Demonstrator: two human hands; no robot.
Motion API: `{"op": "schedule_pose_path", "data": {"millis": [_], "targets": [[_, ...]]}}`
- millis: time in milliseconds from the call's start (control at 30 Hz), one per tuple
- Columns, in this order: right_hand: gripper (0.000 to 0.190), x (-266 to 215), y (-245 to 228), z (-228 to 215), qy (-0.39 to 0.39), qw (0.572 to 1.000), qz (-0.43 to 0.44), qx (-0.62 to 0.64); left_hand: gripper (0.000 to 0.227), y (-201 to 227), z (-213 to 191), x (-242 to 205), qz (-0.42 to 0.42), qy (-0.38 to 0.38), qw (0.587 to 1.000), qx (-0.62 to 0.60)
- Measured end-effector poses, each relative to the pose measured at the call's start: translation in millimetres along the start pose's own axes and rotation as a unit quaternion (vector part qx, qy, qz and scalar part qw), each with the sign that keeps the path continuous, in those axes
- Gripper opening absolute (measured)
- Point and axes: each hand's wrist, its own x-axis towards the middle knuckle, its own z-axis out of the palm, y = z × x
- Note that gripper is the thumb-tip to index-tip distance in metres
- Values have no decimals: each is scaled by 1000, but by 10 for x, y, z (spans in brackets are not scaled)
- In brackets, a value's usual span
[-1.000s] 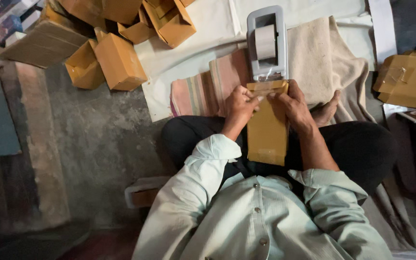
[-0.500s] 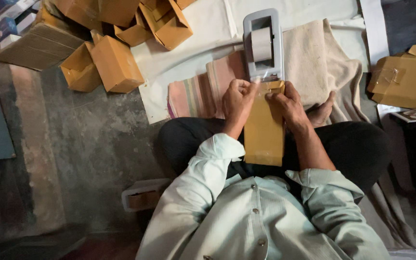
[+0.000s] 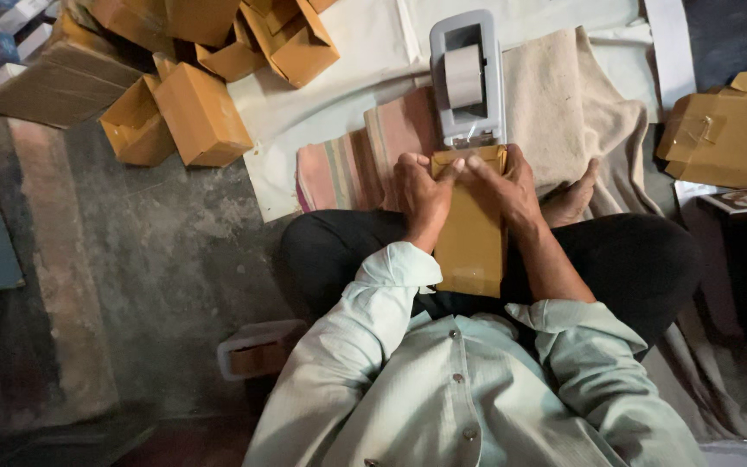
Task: The person sits on the floor and repeatedly folds the flaps of small cardboard boxes, then uses a tape dispenser to apply clear packing tape across the seams. Each sealed box is placed into a growing stack to the right.
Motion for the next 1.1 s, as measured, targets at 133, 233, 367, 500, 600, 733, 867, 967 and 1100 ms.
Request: {"op": "schedule_pose_path", "data": {"millis": [133,233,367,500,600,733,867,967,1100], "targets": [[41,-44,-158,90,10,1000,24,-16,54,-47,48,15,20,-47,992,-115],[42,-43,-196,85,-16,999,1,28,51,-48,-57,99,-63,-151,941,-295],[43,-31,-143,65,-68,992,32,101,47,-48,-339,206,-29,-202,960,-193],[42,-19,-195,55,-51,995,50,63,43,-30,-449,337,-71,-313,885,-336],[42,-62,-305,78,-23,997,68,18,45,-64,-472,395,-142,-340,797,-478],[42,-134,-468,90,-15,998,56,-20,41,-81,-488,353,-184,-337,757,-529],[41,-163,-533,116,12,995,80,-63,48,-13,-488,297,-227,-312,696,-605],[40,-183,-535,116,-5,996,41,-74,58,69,-457,344,-240,-317,665,-632],[40,-265,-513,91,-37,998,18,-50,63,88,-476,372,-242,-326,663,-629]]}}
